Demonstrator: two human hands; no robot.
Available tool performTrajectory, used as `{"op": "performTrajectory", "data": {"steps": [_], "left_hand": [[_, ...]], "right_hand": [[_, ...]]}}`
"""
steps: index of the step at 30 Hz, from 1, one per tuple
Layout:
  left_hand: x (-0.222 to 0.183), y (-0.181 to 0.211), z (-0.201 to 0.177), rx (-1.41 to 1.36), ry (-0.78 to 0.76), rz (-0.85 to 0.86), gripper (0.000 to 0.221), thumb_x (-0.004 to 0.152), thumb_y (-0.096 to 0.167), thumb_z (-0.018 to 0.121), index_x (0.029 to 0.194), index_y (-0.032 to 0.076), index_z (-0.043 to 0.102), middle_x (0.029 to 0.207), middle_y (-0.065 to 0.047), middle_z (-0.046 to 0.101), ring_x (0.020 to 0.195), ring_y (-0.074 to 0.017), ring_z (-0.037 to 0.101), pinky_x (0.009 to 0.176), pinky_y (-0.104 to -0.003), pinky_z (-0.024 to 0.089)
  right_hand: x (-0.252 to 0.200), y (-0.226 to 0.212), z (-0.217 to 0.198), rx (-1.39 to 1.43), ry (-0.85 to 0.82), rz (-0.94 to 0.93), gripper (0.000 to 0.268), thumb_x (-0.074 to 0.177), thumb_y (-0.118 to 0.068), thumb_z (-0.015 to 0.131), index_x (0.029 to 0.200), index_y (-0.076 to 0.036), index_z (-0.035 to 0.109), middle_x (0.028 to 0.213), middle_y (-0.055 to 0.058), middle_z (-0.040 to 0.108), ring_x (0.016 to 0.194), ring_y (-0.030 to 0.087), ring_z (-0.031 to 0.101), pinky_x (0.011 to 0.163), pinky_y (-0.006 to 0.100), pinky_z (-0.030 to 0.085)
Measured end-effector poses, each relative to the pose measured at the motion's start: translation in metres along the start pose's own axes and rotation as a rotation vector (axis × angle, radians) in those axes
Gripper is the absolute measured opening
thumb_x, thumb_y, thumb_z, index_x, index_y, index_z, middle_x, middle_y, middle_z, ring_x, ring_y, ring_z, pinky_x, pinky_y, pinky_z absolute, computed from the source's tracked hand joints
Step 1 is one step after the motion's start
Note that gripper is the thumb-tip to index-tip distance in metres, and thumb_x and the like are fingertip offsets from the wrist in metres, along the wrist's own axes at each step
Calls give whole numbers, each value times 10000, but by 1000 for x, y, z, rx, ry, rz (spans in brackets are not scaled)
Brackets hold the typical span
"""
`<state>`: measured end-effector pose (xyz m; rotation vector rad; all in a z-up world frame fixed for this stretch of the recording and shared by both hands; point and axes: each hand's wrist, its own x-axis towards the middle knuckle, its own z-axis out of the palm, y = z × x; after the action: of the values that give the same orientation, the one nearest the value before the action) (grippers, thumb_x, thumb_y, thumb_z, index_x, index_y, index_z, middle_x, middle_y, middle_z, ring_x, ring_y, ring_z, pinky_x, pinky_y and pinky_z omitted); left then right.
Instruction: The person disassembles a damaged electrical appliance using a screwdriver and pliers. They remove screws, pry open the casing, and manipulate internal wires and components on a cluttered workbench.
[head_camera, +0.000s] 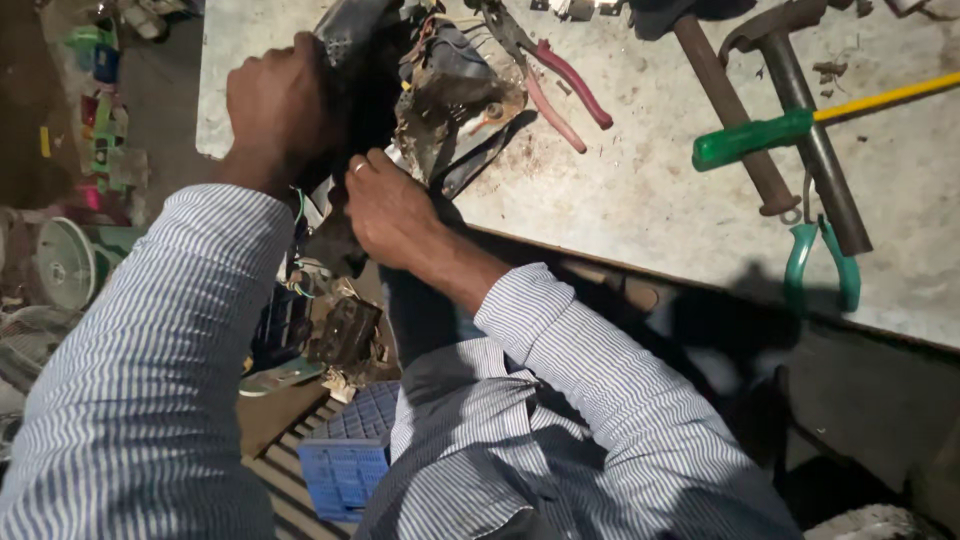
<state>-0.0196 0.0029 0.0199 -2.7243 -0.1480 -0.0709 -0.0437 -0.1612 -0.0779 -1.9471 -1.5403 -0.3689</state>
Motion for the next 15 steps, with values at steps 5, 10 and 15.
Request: {"op": "performTrajectory", "data": {"steps": [5, 10, 15], "left_hand": [[6, -5, 6, -23, -33, -38, 419, 818, 335, 789, 1053, 27, 630, 859, -249, 713, 760, -460, 703, 640, -537, 554], [12, 12, 6, -80, 17, -75, 437, 832, 336, 803, 1079, 14, 641, 895, -242, 724, 795, -451, 710, 663, -540, 560], [9, 13, 14, -176, 90, -139, 586, 717, 424, 829, 1130, 39, 673, 900, -225, 726, 796, -433, 711, 662, -538, 560]], "right_hand": [[-4, 2, 1, 11, 69, -24, 165, 747, -229, 697, 680, -94, 764, 855, 126, 690, 984, 317, 586, 900, 433, 419], [9, 19, -7, 16, -271, -37, 169, 632, -234, 730, 697, -82, 764, 800, 174, 725, 862, 370, 671, 821, 476, 476], [11, 34, -1, -14, -394, -16, 243, 652, -257, 740, 738, -30, 751, 825, 222, 719, 869, 411, 669, 845, 504, 484]]}}
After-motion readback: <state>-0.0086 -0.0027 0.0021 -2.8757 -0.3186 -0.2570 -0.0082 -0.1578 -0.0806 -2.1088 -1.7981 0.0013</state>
